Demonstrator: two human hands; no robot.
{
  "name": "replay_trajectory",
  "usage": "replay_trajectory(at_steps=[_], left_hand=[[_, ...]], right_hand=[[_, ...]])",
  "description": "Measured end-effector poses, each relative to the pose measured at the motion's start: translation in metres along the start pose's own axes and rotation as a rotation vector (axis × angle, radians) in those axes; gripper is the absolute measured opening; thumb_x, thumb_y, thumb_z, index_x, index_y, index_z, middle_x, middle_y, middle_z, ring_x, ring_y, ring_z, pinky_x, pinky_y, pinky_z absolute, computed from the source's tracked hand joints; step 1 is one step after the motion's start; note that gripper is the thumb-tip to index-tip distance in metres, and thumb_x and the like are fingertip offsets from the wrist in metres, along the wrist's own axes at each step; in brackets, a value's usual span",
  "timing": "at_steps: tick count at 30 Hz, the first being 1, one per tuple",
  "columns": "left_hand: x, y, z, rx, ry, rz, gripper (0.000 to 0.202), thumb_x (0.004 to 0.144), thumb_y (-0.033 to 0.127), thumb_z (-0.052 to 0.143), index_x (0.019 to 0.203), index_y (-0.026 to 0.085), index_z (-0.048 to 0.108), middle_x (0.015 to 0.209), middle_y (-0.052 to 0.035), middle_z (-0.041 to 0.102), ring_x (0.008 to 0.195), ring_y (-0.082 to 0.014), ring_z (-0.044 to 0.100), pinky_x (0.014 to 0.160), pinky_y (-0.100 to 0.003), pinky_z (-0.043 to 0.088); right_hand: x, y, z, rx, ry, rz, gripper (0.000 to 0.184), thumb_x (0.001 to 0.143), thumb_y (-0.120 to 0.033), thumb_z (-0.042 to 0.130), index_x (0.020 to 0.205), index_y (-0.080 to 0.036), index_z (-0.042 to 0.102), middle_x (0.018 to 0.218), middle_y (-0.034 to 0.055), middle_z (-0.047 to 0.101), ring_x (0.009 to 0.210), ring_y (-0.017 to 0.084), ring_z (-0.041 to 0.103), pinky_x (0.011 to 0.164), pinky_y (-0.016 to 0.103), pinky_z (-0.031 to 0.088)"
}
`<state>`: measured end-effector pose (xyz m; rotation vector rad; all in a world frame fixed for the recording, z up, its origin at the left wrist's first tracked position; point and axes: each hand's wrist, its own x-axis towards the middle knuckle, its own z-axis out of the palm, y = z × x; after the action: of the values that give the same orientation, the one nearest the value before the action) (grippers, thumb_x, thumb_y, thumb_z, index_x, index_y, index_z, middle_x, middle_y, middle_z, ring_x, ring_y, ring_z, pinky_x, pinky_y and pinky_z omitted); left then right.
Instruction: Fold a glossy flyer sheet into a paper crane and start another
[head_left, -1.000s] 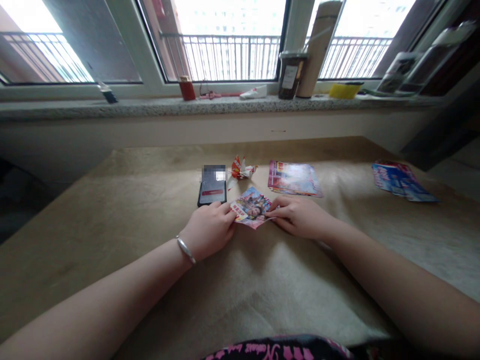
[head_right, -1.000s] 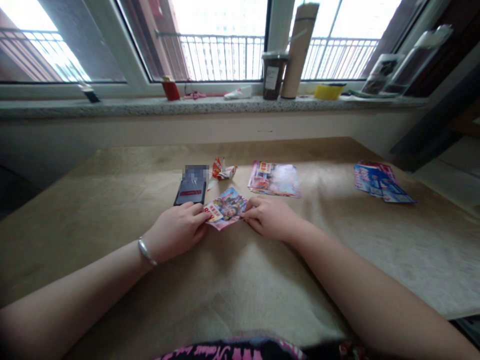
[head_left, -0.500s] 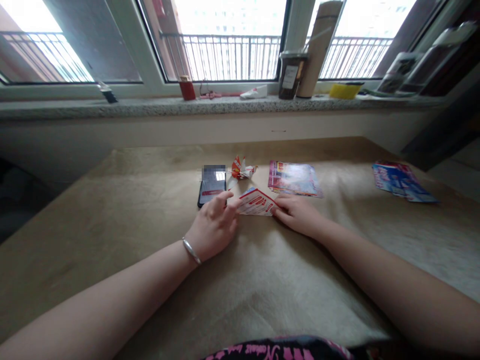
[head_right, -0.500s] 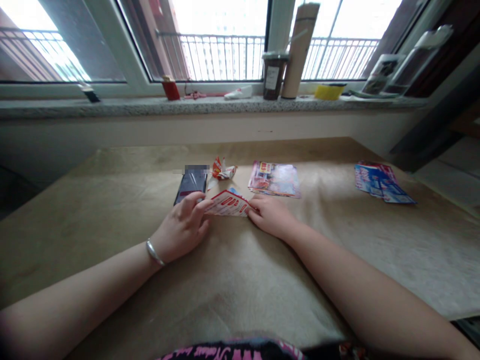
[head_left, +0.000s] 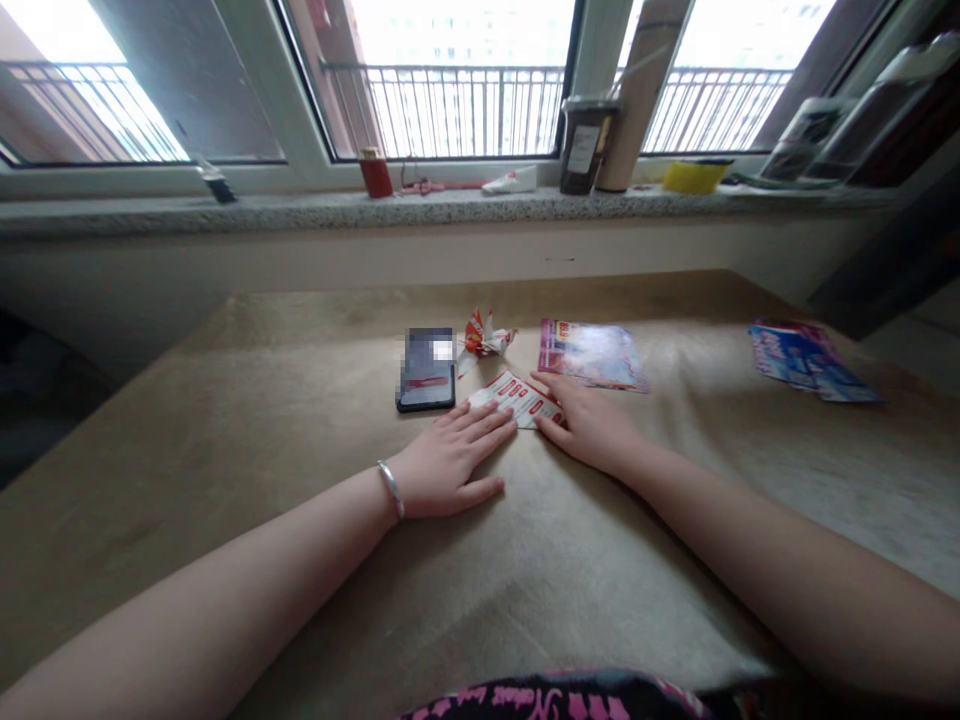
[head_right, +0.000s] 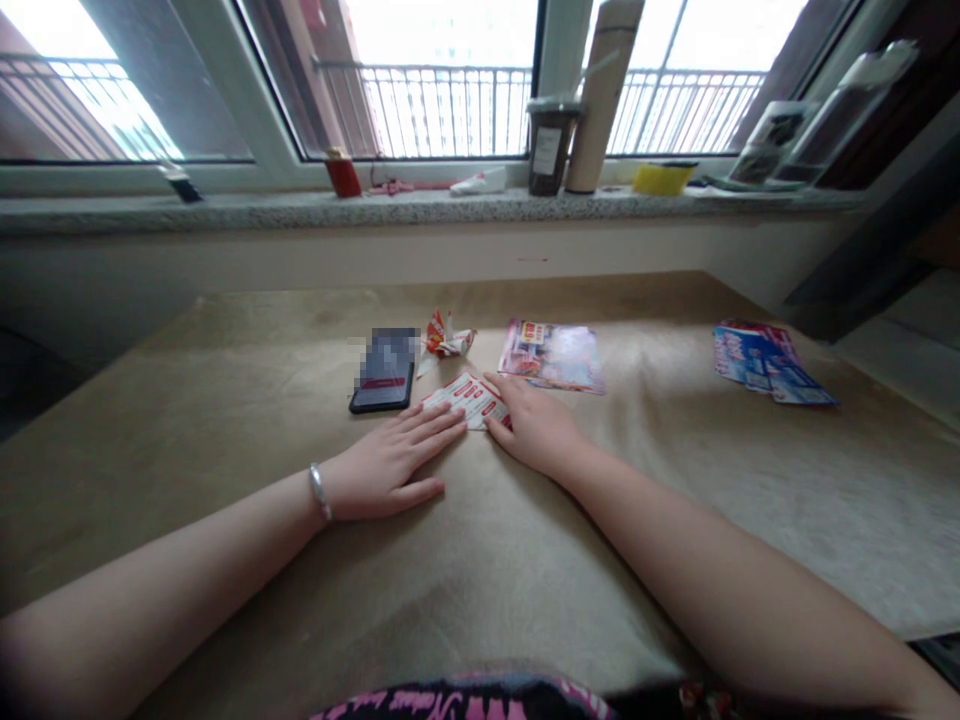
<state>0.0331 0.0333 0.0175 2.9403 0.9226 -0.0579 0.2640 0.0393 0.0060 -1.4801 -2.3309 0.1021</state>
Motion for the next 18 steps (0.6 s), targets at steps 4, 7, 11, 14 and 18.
replay_trajectory(at_steps=[4, 7, 11, 14, 18], left_hand=[[-0.001, 0.000, 0.001, -0.019, -0.014, 0.002, 0.065, 0.088, 0.053, 0.033, 0.142, 0.019, 0.018, 0.149, -0.0060, 0.014, 0.138, -0.0230, 0.012, 0.112, -0.040, 0.010], [-0.003, 0.003, 0.001, -0.014, -0.010, -0.028, 0.065, 0.088, 0.054, 0.034, 0.141, 0.018, 0.021, 0.149, -0.0083, 0.016, 0.137, -0.0237, 0.014, 0.112, -0.041, 0.013], [-0.006, 0.012, 0.001, 0.002, 0.010, -0.142, 0.069, 0.086, 0.052, 0.038, 0.139, 0.010, 0.026, 0.147, -0.0153, 0.021, 0.136, -0.0268, 0.019, 0.110, -0.042, 0.019], [-0.008, 0.021, 0.002, 0.032, 0.025, -0.229, 0.067, 0.086, 0.049, 0.039, 0.137, 0.006, 0.030, 0.145, -0.0193, 0.023, 0.135, -0.0302, 0.022, 0.109, -0.044, 0.024], [-0.008, 0.027, 0.002, 0.086, 0.090, -0.286, 0.067, 0.084, 0.050, 0.044, 0.131, 0.003, 0.038, 0.139, -0.0230, 0.034, 0.130, -0.0315, 0.031, 0.106, -0.043, 0.030]], right_hand=[[-0.002, -0.008, -0.006, -0.127, -0.092, 0.020, 0.041, 0.086, -0.038, 0.045, 0.123, -0.022, 0.050, 0.115, 0.0109, 0.055, 0.094, 0.023, 0.059, 0.076, 0.033, 0.046], [-0.003, -0.009, -0.009, -0.149, -0.113, 0.022, 0.039, 0.087, -0.037, 0.043, 0.121, -0.020, 0.052, 0.111, 0.0104, 0.055, 0.091, 0.022, 0.059, 0.075, 0.031, 0.045], [-0.006, -0.008, -0.010, -0.160, -0.134, -0.004, 0.038, 0.087, -0.029, 0.041, 0.122, -0.020, 0.052, 0.108, 0.0098, 0.055, 0.090, 0.021, 0.058, 0.076, 0.030, 0.044], [-0.008, -0.008, -0.010, -0.170, -0.144, -0.017, 0.039, 0.087, -0.021, 0.038, 0.124, -0.020, 0.050, 0.108, 0.0102, 0.055, 0.091, 0.021, 0.057, 0.077, 0.030, 0.043], [-0.009, -0.007, -0.010, -0.182, -0.168, -0.017, 0.038, 0.089, -0.020, 0.035, 0.124, -0.022, 0.050, 0.106, 0.0102, 0.056, 0.088, 0.021, 0.057, 0.074, 0.030, 0.043]])
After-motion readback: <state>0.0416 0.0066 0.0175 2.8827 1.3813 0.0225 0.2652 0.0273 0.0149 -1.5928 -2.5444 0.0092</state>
